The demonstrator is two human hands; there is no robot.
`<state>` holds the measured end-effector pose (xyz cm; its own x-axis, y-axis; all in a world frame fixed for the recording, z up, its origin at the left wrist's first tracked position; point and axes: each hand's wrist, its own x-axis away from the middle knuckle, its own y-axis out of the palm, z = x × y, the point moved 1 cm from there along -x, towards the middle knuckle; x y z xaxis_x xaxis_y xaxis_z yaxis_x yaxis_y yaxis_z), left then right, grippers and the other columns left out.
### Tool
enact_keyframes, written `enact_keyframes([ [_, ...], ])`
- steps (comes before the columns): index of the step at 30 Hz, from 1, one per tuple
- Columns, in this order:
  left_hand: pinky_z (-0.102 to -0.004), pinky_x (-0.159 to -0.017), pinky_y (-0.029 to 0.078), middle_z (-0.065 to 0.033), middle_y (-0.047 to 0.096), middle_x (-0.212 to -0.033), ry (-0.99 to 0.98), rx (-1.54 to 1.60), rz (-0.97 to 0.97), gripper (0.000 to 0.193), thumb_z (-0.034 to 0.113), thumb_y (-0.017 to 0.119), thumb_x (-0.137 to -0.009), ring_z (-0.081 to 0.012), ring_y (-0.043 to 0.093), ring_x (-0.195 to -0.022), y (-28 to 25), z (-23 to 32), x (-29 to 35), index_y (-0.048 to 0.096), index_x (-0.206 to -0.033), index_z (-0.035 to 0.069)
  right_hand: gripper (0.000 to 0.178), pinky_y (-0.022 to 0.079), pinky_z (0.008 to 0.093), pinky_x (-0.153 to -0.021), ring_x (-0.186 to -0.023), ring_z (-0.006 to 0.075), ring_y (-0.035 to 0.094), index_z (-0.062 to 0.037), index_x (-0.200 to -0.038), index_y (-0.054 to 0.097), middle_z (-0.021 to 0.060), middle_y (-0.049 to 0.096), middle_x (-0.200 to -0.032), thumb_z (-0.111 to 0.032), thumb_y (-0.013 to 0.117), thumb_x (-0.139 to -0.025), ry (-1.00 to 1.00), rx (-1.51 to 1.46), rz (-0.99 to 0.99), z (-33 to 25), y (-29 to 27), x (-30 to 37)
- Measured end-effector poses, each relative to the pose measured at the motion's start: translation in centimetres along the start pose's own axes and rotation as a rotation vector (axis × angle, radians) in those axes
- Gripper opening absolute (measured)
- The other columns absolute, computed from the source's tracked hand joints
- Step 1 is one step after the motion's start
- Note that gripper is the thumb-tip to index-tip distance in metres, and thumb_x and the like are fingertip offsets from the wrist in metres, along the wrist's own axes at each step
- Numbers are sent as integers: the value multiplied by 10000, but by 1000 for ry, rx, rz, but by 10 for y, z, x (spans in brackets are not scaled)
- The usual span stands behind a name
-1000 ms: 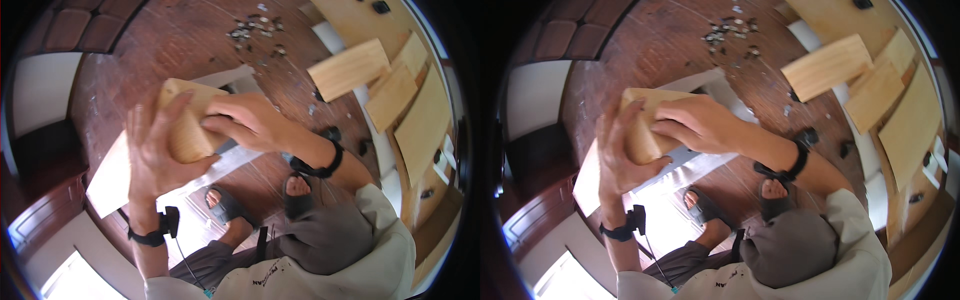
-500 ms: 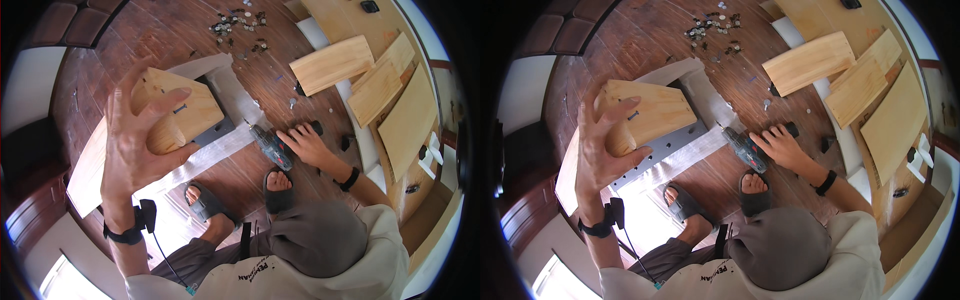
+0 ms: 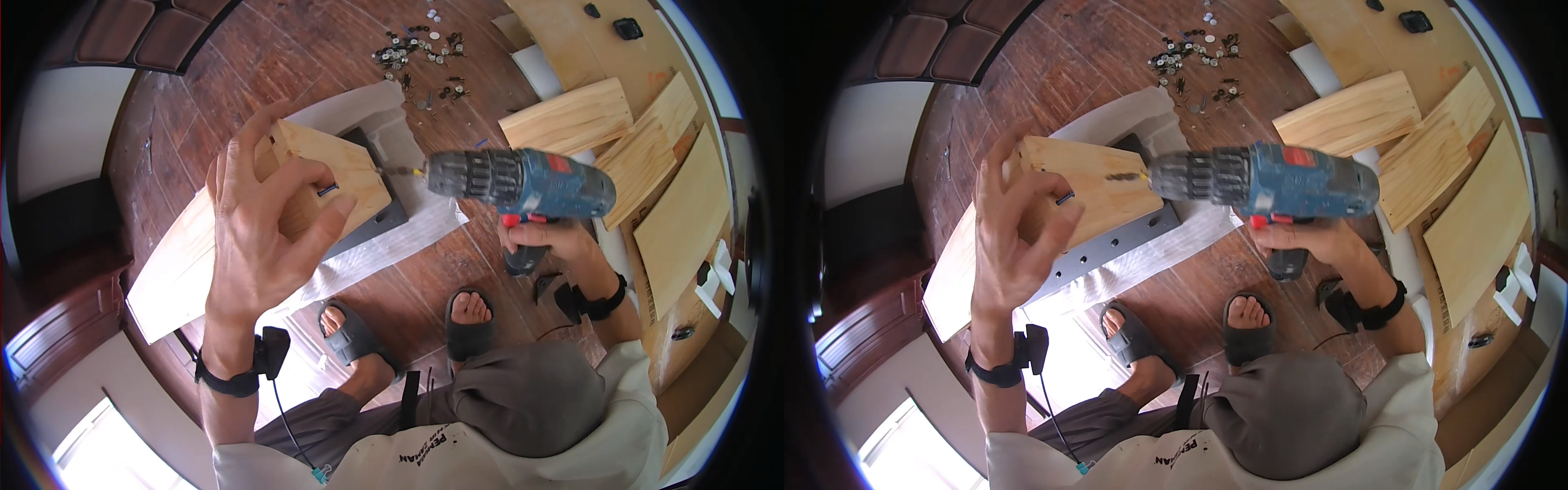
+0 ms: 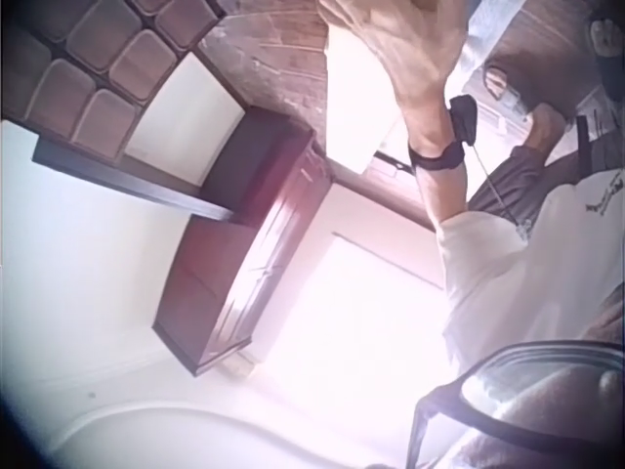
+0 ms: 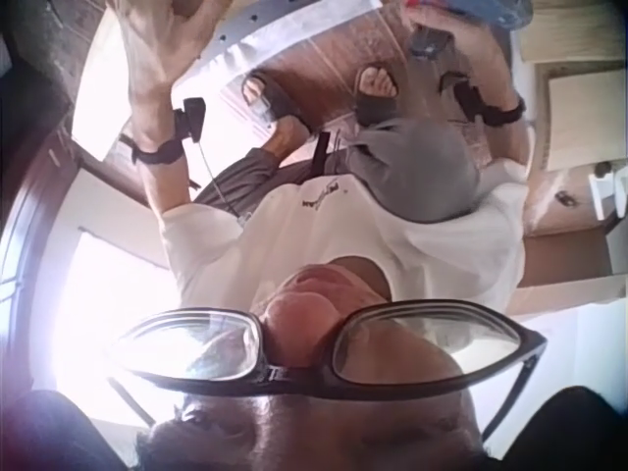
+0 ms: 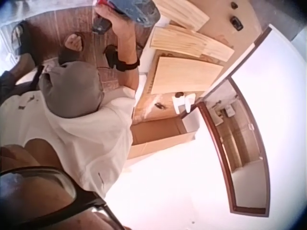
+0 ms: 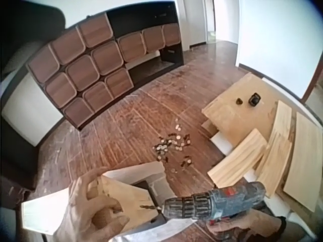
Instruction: The recorder is assembling a wooden shelf or cabinet, using an electric drill to secure wooden panels and components.
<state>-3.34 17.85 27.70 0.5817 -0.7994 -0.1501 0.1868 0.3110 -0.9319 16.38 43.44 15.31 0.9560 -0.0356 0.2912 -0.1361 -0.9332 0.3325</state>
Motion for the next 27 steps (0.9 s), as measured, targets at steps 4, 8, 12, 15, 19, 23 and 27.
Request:
enact_keyframes([
  [4,-544,-1052,298,-240,468,-1379,-55,-22,-6,223,240,731,-695,-400,466,-1242,2,5,1,707,-864,98,387,486,289,-566,-594,140,583,40,-1117,618,55,628,-748,-95,725,-771,98,-326,-135,-18,19,-26],
  [8,-520,-1028,322,-237,476,-1367,-55,-19,8,171,187,690,-673,-376,490,-1219,2,5,2,704,-822,105,423,474,283,-540,-579,134,576,100,-1122,611,59,602,-691,-117,712,-772,60,-189,-183,-9,19,-34],
  [12,-504,-1007,337,-230,483,-1364,-47,-6,34,158,180,688,-652,-358,501,-1204,5,4,2,704,-795,115,396,474,285,-534,-575,132,574,98,-1087,622,56,596,-680,-113,717,-765,79,-208,-172,-5,19,-32],
  [15,-504,-1006,338,-227,489,-1359,-37,-26,46,155,169,686,-647,-347,507,-1180,4,2,0,704,-792,117,377,471,285,-529,-571,129,571,90,-1068,630,49,593,-677,-110,722,-761,87,-274,-178,-1,18,-36],
  [19,-498,-1003,344,-233,494,-1352,-29,-6,34,167,158,694,-644,-356,502,-1184,5,-4,-4,704,-803,107,373,473,283,-536,-576,128,575,94,-1072,629,51,599,-678,-106,719,-770,108,-243,-211,-4,16,-43],
  [23,-489,-1008,357,-250,475,-1366,-28,2,2,252,184,753,-625,-391,475,-1228,-7,6,-7,698,-851,89,345,473,274,-562,-595,127,583,79,-1062,651,61,626,-701,-110,730,-785,142,-132,-262,-29,1,-46],
  [27,-546,-1048,334,-259,429,-1411,-35,90,-101,668,301,852,-540,-445,434,-1273,-20,4,-1,649,-1148,112,240,508,281,-629,-700,122,637,-33,-1020,688,35,670,-777,-74,776,-800,-45,74,-303,-44,-5,-65],
])
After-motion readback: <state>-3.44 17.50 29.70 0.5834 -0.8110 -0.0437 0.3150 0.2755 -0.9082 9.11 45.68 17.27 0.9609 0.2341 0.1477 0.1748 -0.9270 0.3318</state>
